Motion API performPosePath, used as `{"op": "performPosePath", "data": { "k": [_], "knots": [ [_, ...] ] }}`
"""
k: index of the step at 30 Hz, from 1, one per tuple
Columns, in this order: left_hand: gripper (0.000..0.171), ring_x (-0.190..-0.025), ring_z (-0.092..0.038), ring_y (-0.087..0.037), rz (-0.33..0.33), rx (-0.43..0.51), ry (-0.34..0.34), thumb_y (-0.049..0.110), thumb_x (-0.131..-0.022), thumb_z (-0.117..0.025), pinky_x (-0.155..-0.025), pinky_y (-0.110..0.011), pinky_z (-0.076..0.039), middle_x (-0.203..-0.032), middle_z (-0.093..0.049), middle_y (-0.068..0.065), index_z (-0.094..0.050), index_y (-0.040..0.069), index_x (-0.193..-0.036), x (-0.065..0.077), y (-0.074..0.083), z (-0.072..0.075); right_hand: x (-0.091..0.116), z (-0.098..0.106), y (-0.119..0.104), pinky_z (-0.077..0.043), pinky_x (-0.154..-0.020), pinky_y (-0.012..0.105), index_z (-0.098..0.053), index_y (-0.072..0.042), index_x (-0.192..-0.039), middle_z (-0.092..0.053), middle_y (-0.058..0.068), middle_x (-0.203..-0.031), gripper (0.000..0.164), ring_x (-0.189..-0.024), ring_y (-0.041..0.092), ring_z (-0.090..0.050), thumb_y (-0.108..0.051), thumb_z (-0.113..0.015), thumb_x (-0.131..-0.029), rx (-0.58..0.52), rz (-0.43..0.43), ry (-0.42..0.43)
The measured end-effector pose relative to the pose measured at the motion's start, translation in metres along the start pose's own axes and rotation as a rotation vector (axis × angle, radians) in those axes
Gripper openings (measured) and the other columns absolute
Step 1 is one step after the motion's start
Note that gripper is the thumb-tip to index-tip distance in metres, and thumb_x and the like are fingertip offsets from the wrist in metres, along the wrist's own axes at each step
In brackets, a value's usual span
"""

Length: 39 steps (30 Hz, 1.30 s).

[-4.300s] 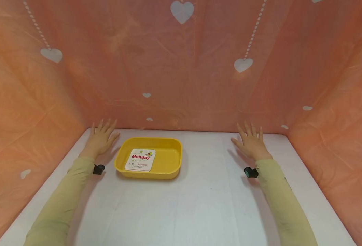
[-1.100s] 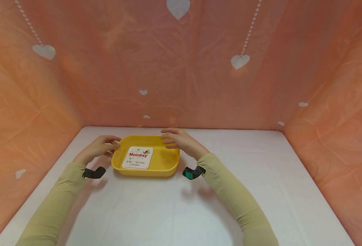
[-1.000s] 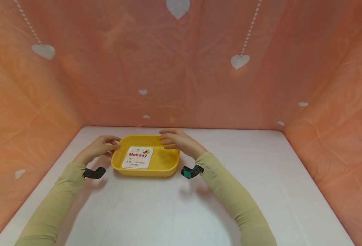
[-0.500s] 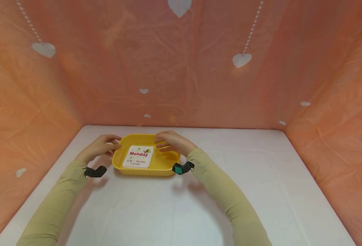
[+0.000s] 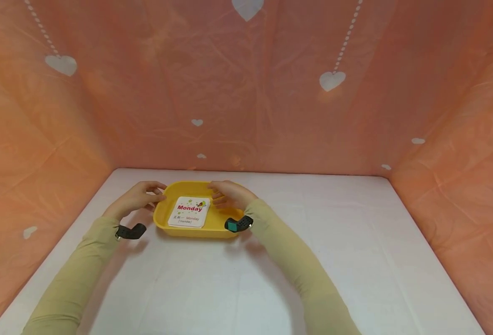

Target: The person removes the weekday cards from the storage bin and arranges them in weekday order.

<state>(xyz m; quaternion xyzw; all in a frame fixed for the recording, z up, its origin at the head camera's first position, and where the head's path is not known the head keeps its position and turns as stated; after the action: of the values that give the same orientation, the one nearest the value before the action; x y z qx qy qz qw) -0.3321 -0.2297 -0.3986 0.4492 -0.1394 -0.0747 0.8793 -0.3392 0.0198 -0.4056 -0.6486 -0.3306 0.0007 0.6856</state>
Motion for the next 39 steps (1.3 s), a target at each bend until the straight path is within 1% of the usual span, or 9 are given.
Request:
{"op": "performPosePath", "data": {
  "k": [5, 8, 10, 13, 19, 24, 30, 34, 39],
  "knots": [
    [0.044, -0.067, -0.059, -0.021, -0.007, -0.01, -0.001, 0.008, -0.093, -0.061, -0.064, -0.034, -0.055, -0.097, -0.054, -0.018, -0.047, -0.008, -0.13, 0.0, 0.001, 0.001, -0.007, 0.0, 0.007, -0.043, -0.097, 0.043, -0.042, 0.005, -0.136, -0.041, 0.025, -0.133, 0.051, -0.104, 0.032, -0.052, -0.025, -0.053, -0.097, -0.017, -0.032, 0.039],
    [0.043, -0.066, -0.059, -0.021, -0.012, -0.013, -0.003, 0.008, -0.093, -0.061, -0.064, -0.035, -0.055, -0.096, -0.054, -0.019, -0.047, -0.009, -0.13, 0.0, 0.001, 0.0, -0.01, 0.0, 0.009, -0.043, -0.096, 0.043, -0.043, 0.005, -0.135, -0.04, 0.024, -0.132, 0.05, -0.1, 0.03, -0.051, -0.025, -0.055, -0.096, -0.038, -0.046, 0.047],
    [0.043, -0.066, -0.059, -0.021, -0.015, -0.009, -0.003, 0.008, -0.093, -0.061, -0.064, -0.035, -0.055, -0.096, -0.055, -0.019, -0.047, -0.009, -0.13, 0.0, 0.001, 0.0, -0.01, 0.0, 0.009, -0.044, -0.096, 0.043, -0.044, 0.005, -0.135, -0.042, 0.025, -0.132, 0.05, -0.102, 0.032, -0.053, -0.026, -0.055, -0.096, -0.043, -0.05, 0.051],
    [0.043, -0.066, -0.059, -0.021, -0.022, -0.007, -0.005, 0.007, -0.093, -0.061, -0.063, -0.035, -0.055, -0.096, -0.055, -0.019, -0.047, -0.009, -0.13, 0.0, 0.002, 0.0, -0.011, -0.001, 0.01, -0.044, -0.096, 0.044, -0.042, 0.005, -0.135, -0.044, 0.026, -0.131, 0.053, -0.11, 0.035, -0.054, -0.027, -0.056, -0.096, -0.07, -0.072, 0.05],
    [0.044, -0.067, -0.058, -0.021, -0.015, -0.003, -0.009, 0.009, -0.093, -0.061, -0.063, -0.033, -0.054, -0.095, -0.054, -0.018, -0.046, -0.009, -0.13, 0.0, 0.0, 0.0, -0.013, -0.007, 0.013, -0.042, -0.097, 0.045, -0.035, 0.009, -0.138, -0.046, 0.027, -0.13, 0.06, -0.119, 0.038, -0.05, -0.028, -0.057, -0.096, -0.132, -0.131, 0.038],
    [0.044, -0.068, -0.059, -0.021, -0.016, -0.005, -0.004, 0.008, -0.093, -0.062, -0.062, -0.032, -0.054, -0.094, -0.054, -0.017, -0.047, -0.009, -0.13, -0.001, -0.001, 0.0, -0.016, -0.011, 0.014, -0.041, -0.098, 0.045, -0.031, 0.01, -0.139, -0.044, 0.026, -0.13, 0.062, -0.12, 0.037, -0.049, -0.03, -0.055, -0.097, -0.167, -0.151, 0.016],
    [0.044, -0.068, -0.059, -0.021, -0.024, 0.0, -0.003, 0.008, -0.092, -0.062, -0.061, -0.033, -0.055, -0.094, -0.054, -0.017, -0.047, -0.01, -0.129, -0.001, -0.002, 0.001, -0.02, -0.011, 0.016, -0.043, -0.096, 0.047, -0.031, 0.009, -0.14, -0.046, 0.025, -0.128, 0.066, -0.118, 0.036, -0.05, -0.032, -0.056, -0.095, -0.204, -0.168, 0.007],
    [0.043, -0.067, -0.059, -0.021, -0.02, 0.006, -0.005, 0.007, -0.092, -0.061, -0.06, -0.031, -0.054, -0.093, -0.055, -0.017, -0.047, -0.01, -0.129, -0.001, -0.003, 0.0, -0.023, -0.011, 0.019, -0.043, -0.096, 0.047, -0.03, 0.009, -0.141, -0.045, 0.024, -0.127, 0.067, -0.117, 0.035, -0.049, -0.033, -0.056, -0.095, -0.218, -0.185, 0.003],
    [0.042, -0.066, -0.059, -0.021, -0.035, 0.006, -0.005, 0.006, -0.092, -0.061, -0.06, -0.033, -0.055, -0.092, -0.055, -0.016, -0.047, -0.01, -0.128, -0.001, -0.001, 0.0, -0.024, -0.01, 0.019, -0.044, -0.094, 0.047, -0.031, 0.009, -0.14, -0.047, 0.024, -0.126, 0.067, -0.116, 0.035, -0.051, -0.033, -0.056, -0.095, -0.214, -0.184, 0.013]
  ]
}}
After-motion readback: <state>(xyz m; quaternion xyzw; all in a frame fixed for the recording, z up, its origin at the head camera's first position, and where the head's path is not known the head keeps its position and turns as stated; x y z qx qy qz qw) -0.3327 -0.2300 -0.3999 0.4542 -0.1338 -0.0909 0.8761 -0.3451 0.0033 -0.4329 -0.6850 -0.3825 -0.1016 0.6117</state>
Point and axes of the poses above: each hand's wrist, its own x-axis away from the middle knuckle, its own z-axis out of the back of the hand, y = z × x, the point moved 5 cm from there along -x, towards the middle knuckle
